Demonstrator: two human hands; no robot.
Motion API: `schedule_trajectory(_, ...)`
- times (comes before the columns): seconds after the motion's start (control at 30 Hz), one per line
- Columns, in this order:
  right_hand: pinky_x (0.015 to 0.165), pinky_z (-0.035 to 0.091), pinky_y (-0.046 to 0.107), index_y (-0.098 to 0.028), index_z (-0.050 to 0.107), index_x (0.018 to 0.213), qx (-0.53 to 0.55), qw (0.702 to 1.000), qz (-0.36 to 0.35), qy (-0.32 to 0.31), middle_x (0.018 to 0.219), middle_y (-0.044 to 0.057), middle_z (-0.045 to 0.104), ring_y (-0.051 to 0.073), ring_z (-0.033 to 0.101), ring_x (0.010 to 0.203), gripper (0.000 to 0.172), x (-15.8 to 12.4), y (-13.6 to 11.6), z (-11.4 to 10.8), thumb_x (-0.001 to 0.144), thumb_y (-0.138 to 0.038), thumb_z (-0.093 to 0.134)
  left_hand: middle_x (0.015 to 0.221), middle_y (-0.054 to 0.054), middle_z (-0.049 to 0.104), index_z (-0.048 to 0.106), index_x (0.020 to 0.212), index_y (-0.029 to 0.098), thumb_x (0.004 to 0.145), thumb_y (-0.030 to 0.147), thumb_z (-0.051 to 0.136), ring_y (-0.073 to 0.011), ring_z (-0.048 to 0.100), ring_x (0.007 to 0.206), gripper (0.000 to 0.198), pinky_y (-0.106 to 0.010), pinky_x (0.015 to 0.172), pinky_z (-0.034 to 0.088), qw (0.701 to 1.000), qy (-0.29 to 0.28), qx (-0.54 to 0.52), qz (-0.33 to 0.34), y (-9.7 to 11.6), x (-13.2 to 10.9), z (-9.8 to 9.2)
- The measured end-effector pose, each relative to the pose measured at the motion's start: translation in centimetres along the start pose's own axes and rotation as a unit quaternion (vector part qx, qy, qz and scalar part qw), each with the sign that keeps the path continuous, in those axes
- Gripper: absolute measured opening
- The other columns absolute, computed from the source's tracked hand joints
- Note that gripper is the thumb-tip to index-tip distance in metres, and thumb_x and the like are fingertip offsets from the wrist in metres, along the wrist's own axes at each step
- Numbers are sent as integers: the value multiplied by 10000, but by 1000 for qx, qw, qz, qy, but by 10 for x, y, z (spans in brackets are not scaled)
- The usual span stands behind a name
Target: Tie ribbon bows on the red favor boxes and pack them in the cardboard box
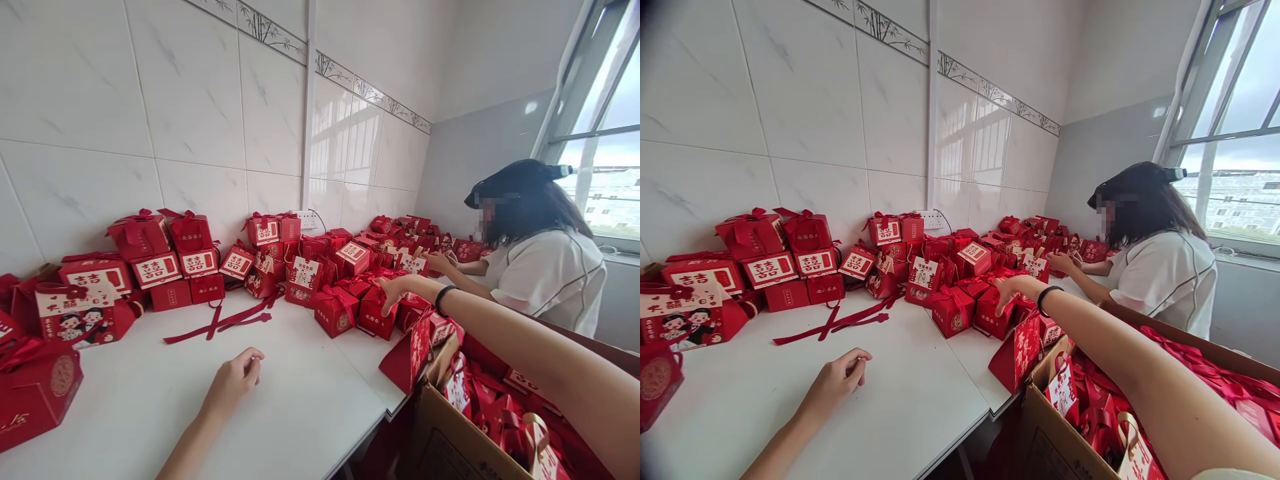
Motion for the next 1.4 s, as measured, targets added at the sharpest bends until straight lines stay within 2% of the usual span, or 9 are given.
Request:
schedule_trajectory(0.13,798,525,362,-137,563,1139,13,1000,3,16,1122,80,598,181,609,948,331,-10,-6,-7,844,-271,632,558,33,523,540,814,228,760,361,373,-137,451,514,221,-232,512,365,1000,0,10,3,2,-2,0)
schedule_trajectory(0.37,719,490,366,-169,341,1406,40,992,-9,116,1240,188,524,301,617,912,981,-45,-21,-72,537,-270,786,561,31,544,537,825,237,780,332,347,-152,500,515,218,-246,513,389,998,-1,61,23,8,-2,3)
schedule_trajectory(0.53,741,484,364,-223,152,1451,171,956,-110,212,1216,138,490,254,593,872,1004,-82,-79,-93,621,-380,695,863,-23,637,531,1028,240,818,348,383,-186,609,765,279,-301,678,480,994,53,38,87,31,-10,7)
schedule_trajectory(0.67,800,479,426,-162,191,1423,307,911,-146,233,1130,150,484,304,551,977,997,-82,-152,-40,588,-362,699,1424,-116,338,312,1337,251,841,439,455,-255,413,1277,549,-413,950,447,968,122,-136,170,49,-23,1)
schedule_trajectory(0.87,928,377,566,-167,212,1398,372,873,-116,292,1153,178,443,403,422,1147,1035,-79,-223,63,533,-370,743,1503,-135,232,161,1420,213,834,627,376,-281,232,1392,749,-431,1073,345,947,102,-293,81,37,-19,-1)
schedule_trajectory(1.0,985,362,520,-192,250,1331,518,792,-158,282,1269,173,421,345,414,1199,957,-84,-219,94,565,-495,737,1379,-137,435,272,1347,204,828,626,397,-270,423,1283,681,-399,1015,409,947,108,-296,59,36,-16,-4)
schedule_trajectory(1.13,749,479,349,-209,443,960,650,705,-119,256,961,62,554,198,554,850,390,-80,-193,107,801,-562,493,1286,-111,503,351,1246,212,834,522,456,-235,480,1216,526,-383,1030,383,955,110,-265,80,41,-16,-1)
schedule_trajectory(1.23,626,431,286,-212,405,710,658,701,-96,259,707,-8,476,147,479,658,394,-78,-183,106,843,-583,417,1283,-119,471,318,1252,214,793,446,544,-236,467,1215,561,-399,1030,378,955,106,-259,102,45,-18,4)
schedule_trajectory(1.4,652,412,271,-203,432,674,659,691,-106,275,767,8,495,151,469,727,367,-80,-177,103,803,-535,523,1213,-111,464,374,1086,211,692,385,678,-236,485,1152,527,-388,960,425,949,132,-258,122,49,-22,0)
Point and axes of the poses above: each hand's wrist, its own x-axis towards the middle knuckle, its own z-axis out of the palm, y = z × x, the point moved 8 cm from there along x, towards the middle knuckle
